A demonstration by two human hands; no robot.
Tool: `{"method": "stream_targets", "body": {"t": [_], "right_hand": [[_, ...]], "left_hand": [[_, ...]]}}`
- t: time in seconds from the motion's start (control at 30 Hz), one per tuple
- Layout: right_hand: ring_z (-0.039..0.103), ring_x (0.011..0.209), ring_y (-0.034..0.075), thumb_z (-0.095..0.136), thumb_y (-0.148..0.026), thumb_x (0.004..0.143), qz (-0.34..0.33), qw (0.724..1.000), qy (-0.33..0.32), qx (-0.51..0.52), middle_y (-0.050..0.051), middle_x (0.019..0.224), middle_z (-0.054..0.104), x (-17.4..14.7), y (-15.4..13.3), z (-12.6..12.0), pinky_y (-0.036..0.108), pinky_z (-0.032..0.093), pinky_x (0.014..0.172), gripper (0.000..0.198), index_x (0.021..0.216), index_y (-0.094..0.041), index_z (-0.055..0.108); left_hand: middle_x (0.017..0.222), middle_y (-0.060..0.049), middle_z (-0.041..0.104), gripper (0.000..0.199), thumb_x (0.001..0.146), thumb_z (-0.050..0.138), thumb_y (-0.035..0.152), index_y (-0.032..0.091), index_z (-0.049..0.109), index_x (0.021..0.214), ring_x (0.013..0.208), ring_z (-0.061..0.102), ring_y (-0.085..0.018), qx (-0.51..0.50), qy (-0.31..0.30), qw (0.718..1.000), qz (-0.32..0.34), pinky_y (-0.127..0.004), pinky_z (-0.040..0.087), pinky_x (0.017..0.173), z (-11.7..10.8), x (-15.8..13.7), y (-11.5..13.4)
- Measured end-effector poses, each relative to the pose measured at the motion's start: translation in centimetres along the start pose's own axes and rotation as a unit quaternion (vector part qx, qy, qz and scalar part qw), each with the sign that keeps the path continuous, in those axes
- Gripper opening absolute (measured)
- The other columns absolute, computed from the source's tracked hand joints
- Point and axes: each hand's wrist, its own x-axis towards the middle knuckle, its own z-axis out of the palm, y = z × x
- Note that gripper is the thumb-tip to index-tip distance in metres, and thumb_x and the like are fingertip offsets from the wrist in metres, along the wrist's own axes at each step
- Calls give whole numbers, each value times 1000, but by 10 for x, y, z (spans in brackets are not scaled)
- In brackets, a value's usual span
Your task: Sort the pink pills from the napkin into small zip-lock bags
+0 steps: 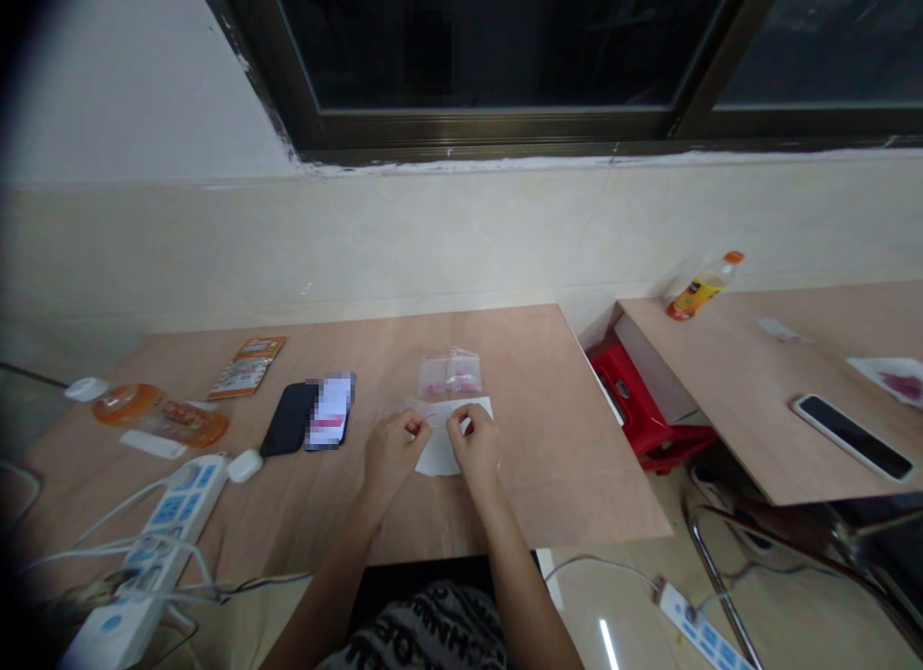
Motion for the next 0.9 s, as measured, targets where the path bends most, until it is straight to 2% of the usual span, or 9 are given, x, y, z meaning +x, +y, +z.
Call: {"method": "stream_targets", "body": {"t": [0.13,0.27,0.37,0.43,0.53,0.63,0.8,0.9], "right_hand": [[52,53,14,56,-32,80,13,1000,-6,-22,-1,64,61,2,6,-12,25,36,56,14,74,-21,63],[52,56,14,53,-27,81,-39,998,-50,15,0,76,63,1,15,-14,25,39,58,12,86,-22,63],[57,70,17,46,-20,84,-98,989,-103,43,4,84,62,-3,16,-13,28,44,67,20,84,-22,65],[59,83,19,43,-18,87,-115,983,-129,63,5,92,63,-6,13,-13,30,45,76,26,90,-23,69],[60,87,19,46,-27,92,-101,981,-152,71,5,98,65,-8,6,-11,31,45,80,25,99,-24,70],[59,76,18,53,-41,91,-72,982,-162,63,4,88,66,-7,5,-5,29,44,73,25,92,-24,71],[58,70,17,55,-49,89,-25,979,-142,145,4,76,68,0,16,8,27,42,63,34,80,-22,73],[53,58,15,57,-55,84,31,970,-114,215,3,66,65,5,23,15,25,39,54,39,76,-20,73]], "left_hand": [[67,-2,69,16,79,56,20,20,61,63,68,61,-18,-12,6,1000,-1,-28,39,67,6,-7,1],[69,-2,69,16,81,55,21,20,61,66,68,62,-17,-35,-18,999,10,-27,39,67,11,-10,1],[69,-2,68,16,82,54,20,20,62,68,68,62,-18,-49,-38,998,22,-27,39,66,10,-9,1],[69,-3,68,17,83,52,19,19,62,70,68,62,-19,-52,-50,996,51,-29,40,67,10,-8,-1],[79,-5,70,15,84,51,18,19,65,80,76,63,-21,-64,-61,990,111,-32,44,74,12,-7,-3],[93,-7,71,16,85,51,18,20,66,91,88,63,-23,-94,-51,985,136,-36,46,82,14,-7,-4],[90,-6,70,15,87,52,27,20,66,90,89,63,-21,-157,-48,981,102,-36,47,84,13,-8,-15],[94,-6,70,20,84,58,35,20,66,94,88,64,-20,-222,-10,975,3,-34,49,83,13,-9,-33]]}}
